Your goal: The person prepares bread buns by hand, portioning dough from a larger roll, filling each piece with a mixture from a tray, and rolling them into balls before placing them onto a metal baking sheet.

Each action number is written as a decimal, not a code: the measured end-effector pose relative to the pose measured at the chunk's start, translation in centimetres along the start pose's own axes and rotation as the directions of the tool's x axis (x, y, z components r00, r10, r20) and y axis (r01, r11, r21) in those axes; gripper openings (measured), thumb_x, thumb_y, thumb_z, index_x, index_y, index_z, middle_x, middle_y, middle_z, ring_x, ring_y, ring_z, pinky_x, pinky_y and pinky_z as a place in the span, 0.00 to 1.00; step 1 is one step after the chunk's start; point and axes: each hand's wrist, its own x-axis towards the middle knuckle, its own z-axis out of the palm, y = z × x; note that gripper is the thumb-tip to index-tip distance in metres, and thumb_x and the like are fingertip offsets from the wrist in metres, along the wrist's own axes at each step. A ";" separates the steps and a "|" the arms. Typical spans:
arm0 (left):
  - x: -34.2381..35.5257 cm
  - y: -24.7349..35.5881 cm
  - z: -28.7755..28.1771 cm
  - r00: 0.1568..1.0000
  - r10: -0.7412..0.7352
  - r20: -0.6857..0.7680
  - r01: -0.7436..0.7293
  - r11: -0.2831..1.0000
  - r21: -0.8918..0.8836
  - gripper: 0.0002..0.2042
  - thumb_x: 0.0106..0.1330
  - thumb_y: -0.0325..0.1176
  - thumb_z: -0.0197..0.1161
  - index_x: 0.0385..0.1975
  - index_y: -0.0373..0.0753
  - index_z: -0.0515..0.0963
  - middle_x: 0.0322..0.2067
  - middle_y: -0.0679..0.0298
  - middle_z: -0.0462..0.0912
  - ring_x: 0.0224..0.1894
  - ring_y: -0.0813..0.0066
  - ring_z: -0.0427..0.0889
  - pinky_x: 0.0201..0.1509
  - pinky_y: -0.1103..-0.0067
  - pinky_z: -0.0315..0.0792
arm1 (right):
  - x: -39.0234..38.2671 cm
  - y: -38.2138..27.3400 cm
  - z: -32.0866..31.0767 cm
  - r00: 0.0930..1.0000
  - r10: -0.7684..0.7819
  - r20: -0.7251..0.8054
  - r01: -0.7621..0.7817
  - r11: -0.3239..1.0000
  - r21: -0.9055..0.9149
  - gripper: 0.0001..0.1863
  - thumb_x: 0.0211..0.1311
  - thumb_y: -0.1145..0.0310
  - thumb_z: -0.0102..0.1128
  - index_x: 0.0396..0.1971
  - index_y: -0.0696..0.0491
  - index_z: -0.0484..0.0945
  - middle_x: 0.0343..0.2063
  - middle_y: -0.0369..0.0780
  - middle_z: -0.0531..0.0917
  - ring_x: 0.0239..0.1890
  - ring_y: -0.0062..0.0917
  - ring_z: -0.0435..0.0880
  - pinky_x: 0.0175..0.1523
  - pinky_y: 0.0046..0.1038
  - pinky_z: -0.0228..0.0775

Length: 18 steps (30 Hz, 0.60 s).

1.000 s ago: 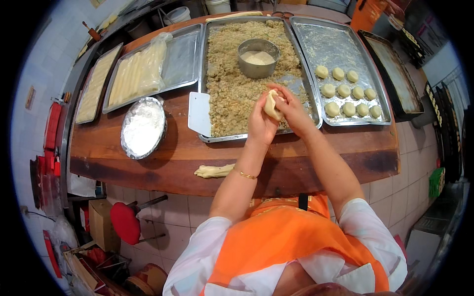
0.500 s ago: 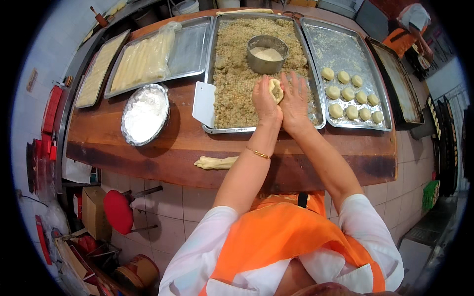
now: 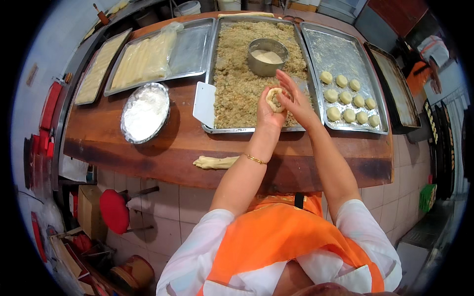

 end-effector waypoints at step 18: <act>-3.8 0.4 -0.3 0.976 0.055 0.210 -0.116 0.950 0.290 0.15 0.74 0.48 0.57 0.45 0.42 0.76 0.37 0.68 0.81 0.39 0.76 0.82 0.34 0.81 0.78 | -1.5 -3.8 0.3 0.921 0.316 0.229 -0.390 0.719 0.575 0.30 0.61 0.73 0.59 0.66 0.52 0.69 0.53 0.39 0.78 0.51 0.22 0.78 0.58 0.26 0.71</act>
